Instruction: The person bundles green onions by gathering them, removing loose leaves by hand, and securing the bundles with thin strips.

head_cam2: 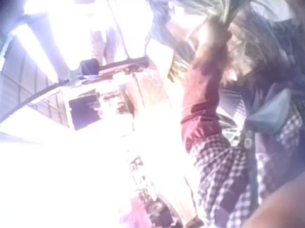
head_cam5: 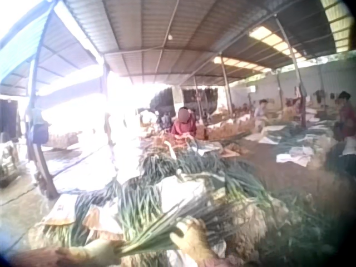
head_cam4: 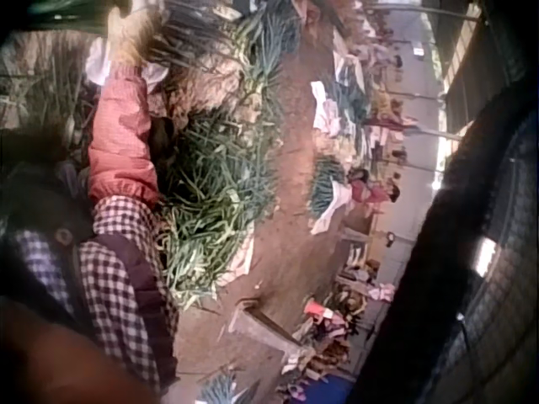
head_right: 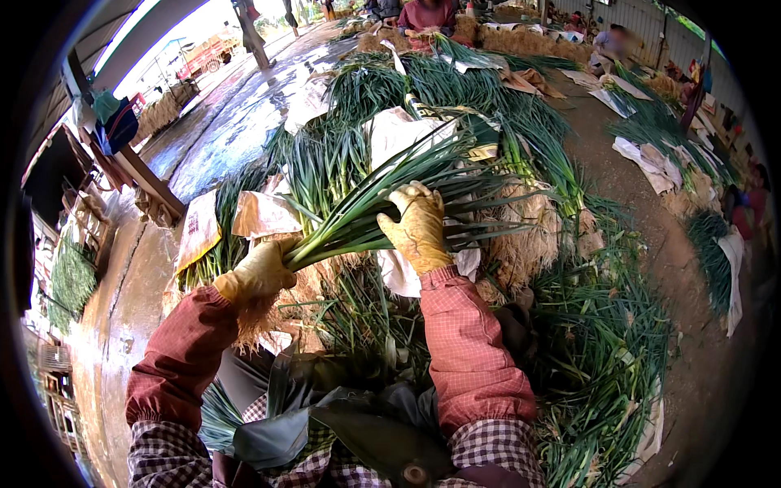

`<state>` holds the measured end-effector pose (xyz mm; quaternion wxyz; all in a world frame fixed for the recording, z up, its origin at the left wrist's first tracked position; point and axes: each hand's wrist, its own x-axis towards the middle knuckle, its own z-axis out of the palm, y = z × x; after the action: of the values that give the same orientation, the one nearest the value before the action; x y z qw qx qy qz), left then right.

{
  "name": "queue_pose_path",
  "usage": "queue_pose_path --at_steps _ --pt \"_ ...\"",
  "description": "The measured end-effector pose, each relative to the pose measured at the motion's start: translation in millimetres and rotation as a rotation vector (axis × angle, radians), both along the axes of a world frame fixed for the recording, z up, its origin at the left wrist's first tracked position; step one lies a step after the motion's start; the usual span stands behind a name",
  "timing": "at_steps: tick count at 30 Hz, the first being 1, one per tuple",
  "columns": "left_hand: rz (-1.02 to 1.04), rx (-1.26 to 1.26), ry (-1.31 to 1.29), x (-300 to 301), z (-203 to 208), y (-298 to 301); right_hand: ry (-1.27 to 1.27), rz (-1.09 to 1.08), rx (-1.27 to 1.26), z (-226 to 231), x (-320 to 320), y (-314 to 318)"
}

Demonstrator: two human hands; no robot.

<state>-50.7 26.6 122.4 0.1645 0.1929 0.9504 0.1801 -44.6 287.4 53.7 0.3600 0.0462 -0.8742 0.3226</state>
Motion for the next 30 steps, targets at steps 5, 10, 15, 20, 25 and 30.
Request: queue_pose_path --at_steps 5,10,15,20,25,30 --pt "0.032 0.013 -0.093 -12.1 -1.0 -1.0 -0.029 0.052 0.084 13.9 7.8 -14.1" --pt "0.025 -0.002 -0.122 -14.7 1.5 6.3 -0.138 0.025 -0.100 3.8 26.1 -40.8" --pt "-0.023 0.010 -0.167 -30.6 -17.7 -1.4 -0.344 0.515 -0.071 18.3 80.1 -125.9" --pt "-0.007 0.000 -0.093 -28.8 1.3 14.2 -0.588 0.854 0.277 -33.1 97.2 -131.3" --pt "-0.005 -0.005 -0.045 -25.2 13.3 -13.0 -0.890 0.671 -1.458 -40.9 34.5 -78.4" --pt "0.001 0.068 -0.014 -11.1 37.2 -27.3 -0.758 0.646 -1.832 -70.1 11.1 -20.2"
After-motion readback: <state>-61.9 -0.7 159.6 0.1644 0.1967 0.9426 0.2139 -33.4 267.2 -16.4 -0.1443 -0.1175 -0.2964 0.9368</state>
